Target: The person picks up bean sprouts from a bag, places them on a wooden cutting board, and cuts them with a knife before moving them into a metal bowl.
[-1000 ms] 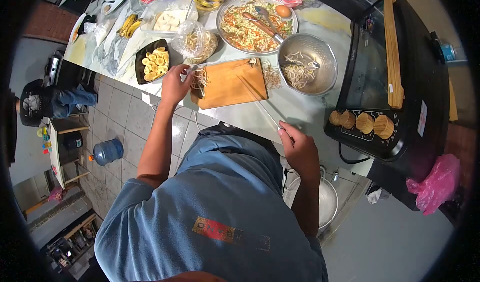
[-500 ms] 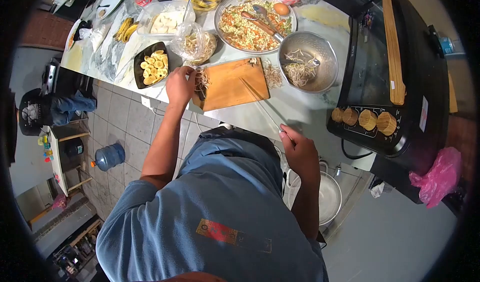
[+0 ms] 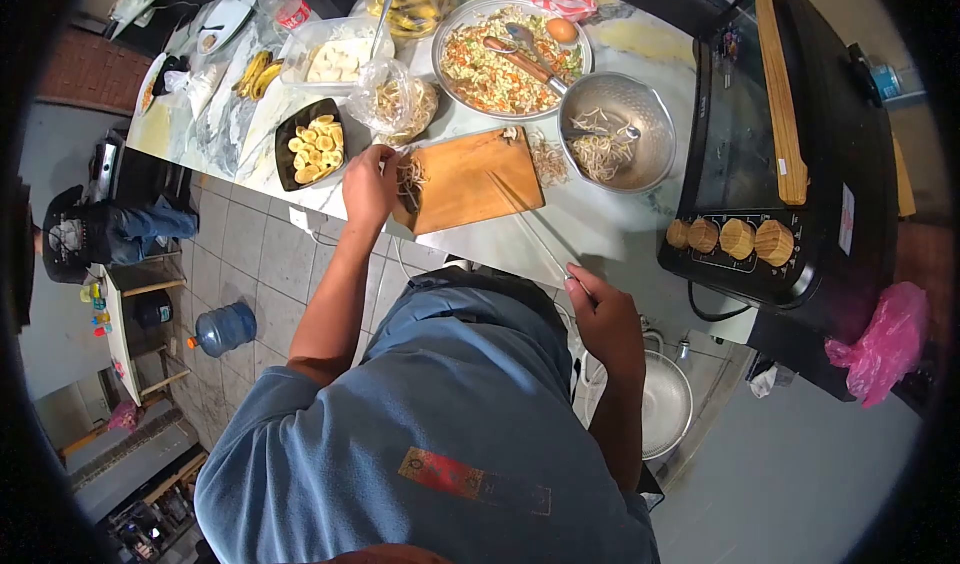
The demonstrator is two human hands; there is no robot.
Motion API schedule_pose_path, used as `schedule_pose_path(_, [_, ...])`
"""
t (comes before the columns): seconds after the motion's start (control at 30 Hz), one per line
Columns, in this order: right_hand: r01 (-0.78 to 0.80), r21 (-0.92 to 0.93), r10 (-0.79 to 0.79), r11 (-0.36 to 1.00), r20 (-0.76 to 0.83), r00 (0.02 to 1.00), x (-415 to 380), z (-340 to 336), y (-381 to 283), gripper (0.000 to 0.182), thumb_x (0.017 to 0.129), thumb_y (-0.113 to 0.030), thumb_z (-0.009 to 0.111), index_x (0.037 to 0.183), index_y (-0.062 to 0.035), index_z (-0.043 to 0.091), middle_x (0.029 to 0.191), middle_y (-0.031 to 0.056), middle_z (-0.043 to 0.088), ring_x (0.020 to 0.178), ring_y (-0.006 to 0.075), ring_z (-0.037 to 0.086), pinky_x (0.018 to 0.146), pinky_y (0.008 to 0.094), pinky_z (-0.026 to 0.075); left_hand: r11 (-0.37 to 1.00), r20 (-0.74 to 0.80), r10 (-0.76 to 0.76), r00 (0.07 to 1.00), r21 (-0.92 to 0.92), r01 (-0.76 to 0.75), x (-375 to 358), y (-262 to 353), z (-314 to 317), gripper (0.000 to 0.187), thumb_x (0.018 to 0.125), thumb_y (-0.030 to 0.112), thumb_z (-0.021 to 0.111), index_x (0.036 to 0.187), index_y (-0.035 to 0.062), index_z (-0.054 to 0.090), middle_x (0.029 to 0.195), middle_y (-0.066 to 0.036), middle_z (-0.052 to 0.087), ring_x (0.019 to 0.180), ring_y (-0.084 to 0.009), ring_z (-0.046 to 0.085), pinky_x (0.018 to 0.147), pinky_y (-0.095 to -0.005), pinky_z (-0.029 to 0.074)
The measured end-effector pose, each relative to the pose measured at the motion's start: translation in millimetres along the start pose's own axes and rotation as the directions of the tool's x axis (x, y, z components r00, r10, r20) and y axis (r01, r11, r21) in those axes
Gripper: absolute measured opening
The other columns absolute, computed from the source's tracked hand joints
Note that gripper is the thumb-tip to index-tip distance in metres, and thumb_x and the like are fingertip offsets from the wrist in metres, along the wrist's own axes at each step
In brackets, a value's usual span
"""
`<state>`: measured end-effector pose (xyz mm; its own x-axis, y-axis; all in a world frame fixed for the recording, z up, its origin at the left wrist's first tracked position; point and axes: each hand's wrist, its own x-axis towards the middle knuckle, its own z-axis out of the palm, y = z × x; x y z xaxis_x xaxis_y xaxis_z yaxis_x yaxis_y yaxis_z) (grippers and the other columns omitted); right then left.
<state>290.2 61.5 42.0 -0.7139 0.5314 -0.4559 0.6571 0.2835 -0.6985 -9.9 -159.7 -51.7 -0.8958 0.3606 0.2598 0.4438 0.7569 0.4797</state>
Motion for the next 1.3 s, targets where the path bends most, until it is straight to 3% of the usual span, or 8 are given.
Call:
schedule_pose_path(0.1, [0.005,0.02,-0.005,1.0,-0.02,1.0,0.6,0.0,-1.9,0.035,0.098,-0.031,0.064,0.126,-0.0109,0.07,0.07,0.0143,0.066,0.059,0.0136,0.053,0.062,0.0315,0.046,0.997,-0.034,0.072,0.997,-0.04,-0.073,-2.3,14.7,-9.9,0.007,0.087,0.013,0.07,0.089,0.0061,0.07,0.083,-0.015,0.07,0.083,-0.0356,0.065,0.076,-0.0469,0.049])
schedule_pose_path(0.17, [0.002,0.029,-0.001,1.0,-0.037,0.999,1.2,-1.7,-3.5,0.035,0.098,-0.03,0.064,0.126,-0.0106,0.07,0.069,0.0138,0.065,0.059,0.013,0.052,0.062,0.031,0.045,0.967,-0.054,0.245,0.968,-0.063,-0.248,-4.0,22.3,-10.4,0.008,0.085,0.011,0.073,0.09,0.0049,0.071,0.084,-0.014,0.071,0.08,-0.0348,0.065,0.076,-0.0463,0.05])
schedule_pose_path(0.27, [-0.026,0.014,0.026,1.0,-0.038,0.999,2.6,-4.3,-7.8,0.035,0.098,-0.029,0.063,0.127,-0.0098,0.07,0.066,0.0127,0.063,0.058,0.0123,0.052,0.061,0.0302,0.045,0.939,-0.028,0.323,0.946,-0.113,-0.324,-10.2,32.2,8.2,0.007,0.083,0.01,0.072,0.09,0.008,0.072,0.084,-0.011,0.071,0.081,-0.0317,0.065,0.076,-0.0442,0.049])
schedule_pose_path(0.33, [-0.029,0.021,0.028,0.999,0.005,1.0,0.8,-5.5,-9.2,0.034,0.1,-0.023,0.062,0.128,-0.0046,0.07,0.068,0.0038,0.063,0.059,0.0081,0.055,0.059,0.0266,0.046,0.911,0.028,0.403,0.915,-0.103,-0.398,-13.8,43.7,15.1,0.008,0.082,0.012,0.071,0.09,0.0108,0.071,0.084,-0.006,0.07,0.084,-0.0275,0.064,0.076,-0.0421,0.047])
schedule_pose_path(0.47, [-0.01,0.074,0.009,0.997,0.007,1.0,-0.5,1.3,-4.2,0.035,0.099,-0.027,0.063,0.127,-0.0074,0.07,0.066,0.0114,0.065,0.059,0.0119,0.059,0.061,0.0301,0.047,0.873,-0.008,0.487,0.874,-0.02,-0.487,-21.7,53.7,35.0,0.008,0.083,0.015,0.072,0.089,0.0116,0.07,0.083,-0.002,0.068,0.087,-0.0228,0.06,0.077,-0.0379,0.042])
schedule_pose_path(0.9, [-0.063,0.065,0.06,0.996,0.044,0.997,4.7,6.5,-21.2,0.036,0.1,-0.028,0.061,0.126,-0.0059,0.069,0.068,0.0129,0.068,0.061,0.0153,0.066,0.065,0.0304,0.051,0.91,0.055,0.415,0.908,-0.034,-0.413,-27.0,55.2,37.3,0.017,0.084,0.028,0.079,0.093,0.014,0.075,0.089,0.0,0.069,0.094,-0.0218,0.061,0.084,-0.0386,0.04])
schedule_pose_path(1.07, [-0.031,0.023,0.03,0.999,0.039,0.999,8.3,7.9,-22.6,0.035,0.099,-0.028,0.061,0.125,-0.0054,0.07,0.07,0.0146,0.069,0.062,0.0166,0.067,0.066,0.0316,0.052,0.93,0.052,0.365,0.93,-0.068,-0.361,-25.3,55.1,40.8,0.014,0.081,0.029,0.079,0.086,0.0153,0.076,0.085,0.001,0.069,0.094,-0.0214,0.059,0.083,-0.0419,0.036])
schedule_pose_path(1.3, [-0.021,0.007,0.02,1.0,0.02,1.0,9.7,8.4,-25.1,0.034,0.098,-0.027,0.062,0.123,-0.0059,0.071,0.084,0.0204,0.073,0.067,0.0227,0.07,0.071,0.0334,0.053,0.938,0.091,0.346,0.934,-0.06,-0.342,-22.5,55.1,43.1,0.017,0.081,0.031,0.08,0.087,0.015,0.077,0.084,0.002,0.069,0.094,-0.0202,0.06,0.083,-0.0399,0.036])
